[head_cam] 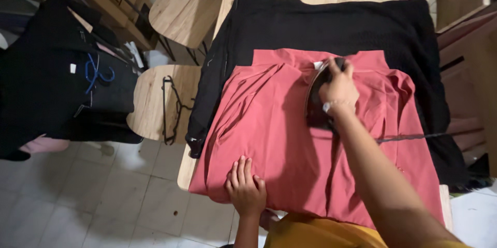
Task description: The person irons a pink shirt laid out on a wooden table using a handheld iron. They smooth the fabric with their hands and move the iron across the shirt's surface. After ironing, the person picks up the shirt, places it on a hanger, and hangs it on a nearby rack.
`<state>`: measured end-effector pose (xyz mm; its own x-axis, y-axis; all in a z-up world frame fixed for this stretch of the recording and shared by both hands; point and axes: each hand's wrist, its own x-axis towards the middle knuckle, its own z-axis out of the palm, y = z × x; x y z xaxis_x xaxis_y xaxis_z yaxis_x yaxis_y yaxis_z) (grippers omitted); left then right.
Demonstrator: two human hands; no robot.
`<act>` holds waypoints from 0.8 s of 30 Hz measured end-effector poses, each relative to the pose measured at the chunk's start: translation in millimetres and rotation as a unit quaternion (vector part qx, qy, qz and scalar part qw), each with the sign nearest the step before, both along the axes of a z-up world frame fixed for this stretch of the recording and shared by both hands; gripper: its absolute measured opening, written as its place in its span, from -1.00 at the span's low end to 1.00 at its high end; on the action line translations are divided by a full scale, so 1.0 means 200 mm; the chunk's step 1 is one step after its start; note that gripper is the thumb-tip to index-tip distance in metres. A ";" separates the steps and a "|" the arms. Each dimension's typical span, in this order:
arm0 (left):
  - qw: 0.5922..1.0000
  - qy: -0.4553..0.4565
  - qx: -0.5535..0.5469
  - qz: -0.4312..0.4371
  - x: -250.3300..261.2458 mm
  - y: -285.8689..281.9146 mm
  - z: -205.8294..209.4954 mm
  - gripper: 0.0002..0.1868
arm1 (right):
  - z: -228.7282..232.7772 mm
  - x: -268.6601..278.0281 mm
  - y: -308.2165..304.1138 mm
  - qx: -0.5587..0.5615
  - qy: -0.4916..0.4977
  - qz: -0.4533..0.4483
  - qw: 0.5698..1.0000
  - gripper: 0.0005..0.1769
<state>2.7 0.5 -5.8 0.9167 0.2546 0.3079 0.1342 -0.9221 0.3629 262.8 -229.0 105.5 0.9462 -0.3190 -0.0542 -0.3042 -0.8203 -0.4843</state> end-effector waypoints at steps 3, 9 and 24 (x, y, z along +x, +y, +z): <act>1.000 0.015 -0.003 0.000 0.00 0.00 -0.01 -0.43 | 0.00 0.16 -0.02 0.002 -0.004 -0.012 1.000 -0.23; 1.000 -0.011 0.007 -0.003 -0.01 0.00 -0.01 -0.44 | -0.03 0.28 -0.05 -0.011 -0.024 0.005 1.000 -0.15; 1.000 -0.025 0.008 -0.013 -0.02 0.01 0.02 -0.45 | 0.09 -0.63 0.05 -0.035 0.009 0.143 0.989 -0.12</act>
<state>-0.7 2.7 -1.6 0.9063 0.2263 0.3570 0.0928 -0.9305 0.3542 137.3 -219.1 123.7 0.9973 -0.0419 -0.0601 -0.0634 -0.9053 -0.4200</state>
